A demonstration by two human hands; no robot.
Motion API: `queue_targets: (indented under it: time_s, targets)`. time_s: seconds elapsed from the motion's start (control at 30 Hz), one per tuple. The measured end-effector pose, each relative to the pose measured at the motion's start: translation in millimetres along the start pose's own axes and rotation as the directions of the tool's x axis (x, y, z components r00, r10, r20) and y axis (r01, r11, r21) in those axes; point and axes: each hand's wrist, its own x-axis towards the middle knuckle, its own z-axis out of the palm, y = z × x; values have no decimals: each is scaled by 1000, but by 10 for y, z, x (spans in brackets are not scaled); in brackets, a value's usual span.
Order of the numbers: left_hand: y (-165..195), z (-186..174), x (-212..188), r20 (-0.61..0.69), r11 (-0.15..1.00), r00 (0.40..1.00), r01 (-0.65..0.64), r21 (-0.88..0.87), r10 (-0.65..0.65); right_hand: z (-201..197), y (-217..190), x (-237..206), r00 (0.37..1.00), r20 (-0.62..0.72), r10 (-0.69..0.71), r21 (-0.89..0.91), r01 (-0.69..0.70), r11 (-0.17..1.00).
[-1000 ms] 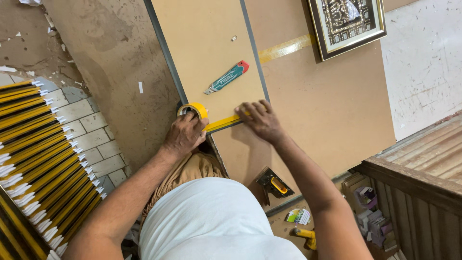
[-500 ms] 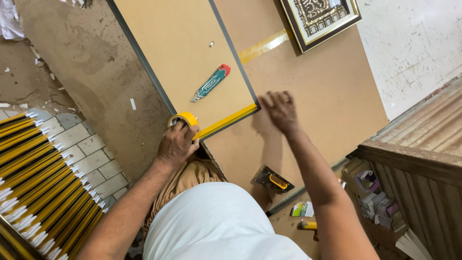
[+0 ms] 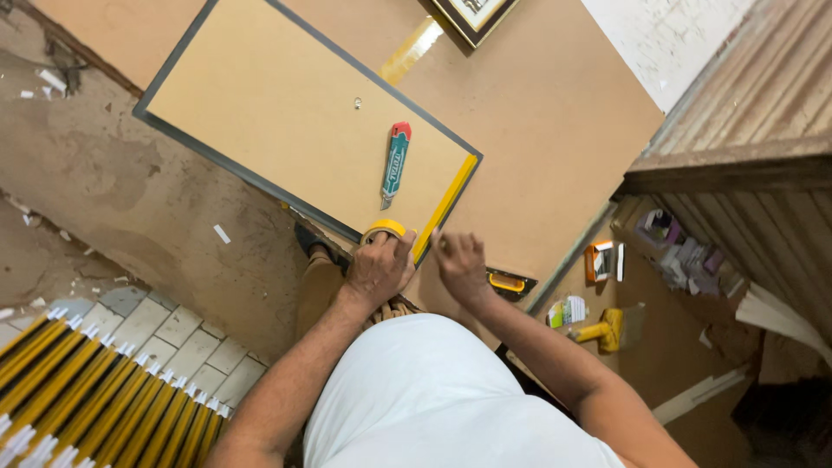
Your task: The person applies yellow tape around the back edges of a picture frame, cuts the tape with a utility knife, and presses white paper corner protectors onto the frame corners. They repeat the taping and corner-folding process on additional frames, stacking finished frames aside.
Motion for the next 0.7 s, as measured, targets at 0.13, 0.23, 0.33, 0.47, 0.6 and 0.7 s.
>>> queue_targets:
  time_s: [0.13, 0.23, 0.33, 0.47, 0.6, 0.7]
  targets:
    - [-26, -28, 103, 51, 999, 998, -39, -21, 40, -91, -272, -469, 919, 19, -394, 193, 383, 903]
    - [-32, -100, 157, 267, 996, 962, 77, -38, -64, -110, -217, -570, 994, -59, 95, 287, -74, 955]
    - [30, -273, 227, 273, 983, 960, 110, -145, -67, -126, -159, -517, 892, -108, 439, 354, -378, 856]
    - [102, -604, 394, 462, 935, 881, 242, -261, -99, -122, -252, -338, 701, 70, 710, 762, -496, 416]
    - [41, -893, 574, 524, 941, 852, 172, -290, 6, -85, -451, -122, 670, 278, 689, 933, -358, -29]
    - [-98, -1049, 716, 522, 939, 844, 71, -338, 124, -87, -641, 87, 659, 304, 689, 933, -351, -75]
